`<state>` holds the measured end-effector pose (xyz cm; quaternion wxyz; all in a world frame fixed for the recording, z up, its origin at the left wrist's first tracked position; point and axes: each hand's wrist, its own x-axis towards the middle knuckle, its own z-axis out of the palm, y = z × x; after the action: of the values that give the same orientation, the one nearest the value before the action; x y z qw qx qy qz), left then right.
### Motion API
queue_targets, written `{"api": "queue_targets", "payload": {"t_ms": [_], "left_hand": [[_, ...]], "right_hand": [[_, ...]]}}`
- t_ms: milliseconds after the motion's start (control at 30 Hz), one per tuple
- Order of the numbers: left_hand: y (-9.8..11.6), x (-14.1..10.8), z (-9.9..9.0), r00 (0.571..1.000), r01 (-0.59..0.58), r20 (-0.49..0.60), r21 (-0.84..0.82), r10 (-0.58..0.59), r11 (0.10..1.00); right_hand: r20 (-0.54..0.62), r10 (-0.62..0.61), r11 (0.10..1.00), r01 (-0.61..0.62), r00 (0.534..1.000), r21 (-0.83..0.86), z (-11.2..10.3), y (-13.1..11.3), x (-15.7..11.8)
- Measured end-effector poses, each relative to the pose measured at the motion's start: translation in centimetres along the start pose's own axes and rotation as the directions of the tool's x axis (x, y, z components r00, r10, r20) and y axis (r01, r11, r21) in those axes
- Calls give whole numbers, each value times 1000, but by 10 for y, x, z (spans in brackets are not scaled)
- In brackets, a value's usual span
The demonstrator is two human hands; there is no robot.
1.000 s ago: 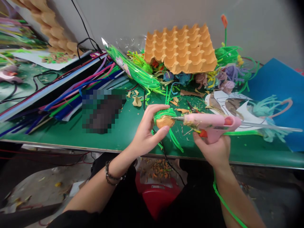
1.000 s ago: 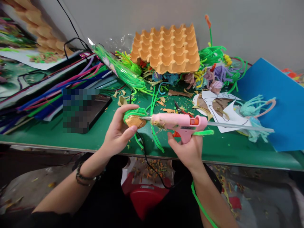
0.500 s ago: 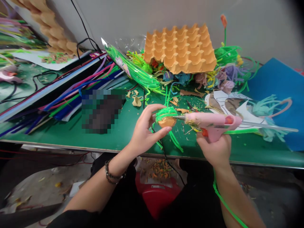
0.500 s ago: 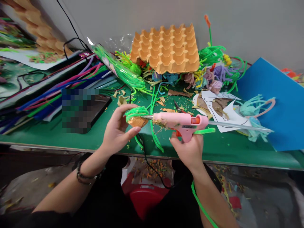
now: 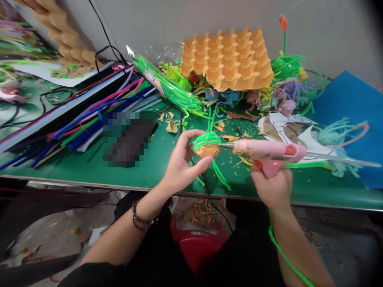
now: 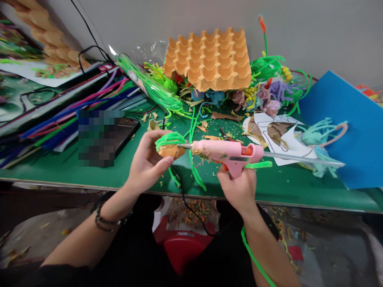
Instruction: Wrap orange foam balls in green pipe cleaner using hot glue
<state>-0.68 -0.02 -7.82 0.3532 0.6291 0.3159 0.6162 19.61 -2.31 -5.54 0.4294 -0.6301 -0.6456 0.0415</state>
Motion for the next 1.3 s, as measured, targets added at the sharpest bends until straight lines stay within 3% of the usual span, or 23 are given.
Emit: {"api": "queue_targets", "payload": {"t_ms": [300, 667, 1300], "left_hand": [[-2, -1, 2, 999, 47, 22, -171, -44, 984], [-4, 2, -2, 999, -14, 42, -129, 19, 992], [-4, 3, -3, 992, 123, 37, -220, -118, 968]], "right_hand": [[-15, -9, 999, 9, 1000, 43, 2, -1, 0], [-7, 41, 998, -41, 999, 57, 2, -1, -2], [46, 17, 1000, -18, 999, 12, -3, -1, 1]]}}
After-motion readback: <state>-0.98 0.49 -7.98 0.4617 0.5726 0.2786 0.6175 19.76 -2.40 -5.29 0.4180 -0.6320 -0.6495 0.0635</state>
